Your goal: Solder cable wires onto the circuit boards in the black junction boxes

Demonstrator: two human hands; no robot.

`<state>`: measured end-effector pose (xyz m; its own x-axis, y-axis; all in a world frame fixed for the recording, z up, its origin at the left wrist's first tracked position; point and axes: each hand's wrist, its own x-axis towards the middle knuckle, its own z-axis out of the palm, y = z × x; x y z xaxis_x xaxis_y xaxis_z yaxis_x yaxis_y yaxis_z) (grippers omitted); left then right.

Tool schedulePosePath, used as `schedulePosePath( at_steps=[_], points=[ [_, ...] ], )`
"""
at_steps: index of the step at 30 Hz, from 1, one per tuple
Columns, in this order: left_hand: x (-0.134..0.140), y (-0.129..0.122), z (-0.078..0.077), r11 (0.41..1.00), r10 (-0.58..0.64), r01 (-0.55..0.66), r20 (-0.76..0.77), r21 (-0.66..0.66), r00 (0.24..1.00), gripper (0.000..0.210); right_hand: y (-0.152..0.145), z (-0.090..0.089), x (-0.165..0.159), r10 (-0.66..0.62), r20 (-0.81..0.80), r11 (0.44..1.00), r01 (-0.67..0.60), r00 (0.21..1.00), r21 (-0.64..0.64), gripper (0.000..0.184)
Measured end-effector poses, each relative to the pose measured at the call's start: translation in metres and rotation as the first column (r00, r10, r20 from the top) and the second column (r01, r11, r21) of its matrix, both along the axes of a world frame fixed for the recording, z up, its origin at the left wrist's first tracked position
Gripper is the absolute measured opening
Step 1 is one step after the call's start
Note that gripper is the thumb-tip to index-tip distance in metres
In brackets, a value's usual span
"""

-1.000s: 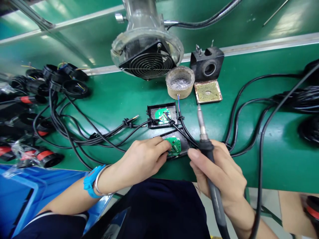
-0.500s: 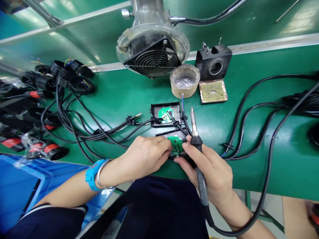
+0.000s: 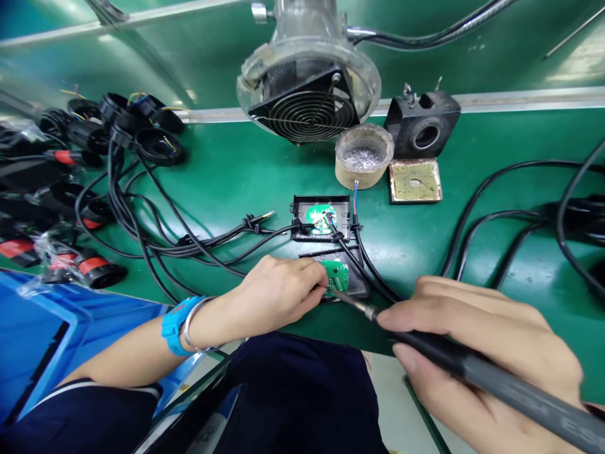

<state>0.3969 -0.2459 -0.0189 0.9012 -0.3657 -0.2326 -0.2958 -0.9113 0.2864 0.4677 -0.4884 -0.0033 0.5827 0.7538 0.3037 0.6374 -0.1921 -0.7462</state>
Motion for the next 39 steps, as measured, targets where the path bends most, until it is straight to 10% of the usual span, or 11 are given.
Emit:
schedulePosePath(
  at_steps=[9,39],
  points=[
    [-0.001,-0.001,-0.005,0.998,0.032,-0.027,0.092,-0.062,0.995,0.008,0.031,0.000,0.021,0.343,-0.168,0.938,-0.345,0.924,0.016,0.024],
    [0.002,-0.003,0.001,0.990,0.085,-0.086,-0.011,-0.111,0.996,0.007,0.032,-0.005,0.030,0.396,-0.135,0.906,-0.410,0.908,-0.106,0.025]
  ],
)
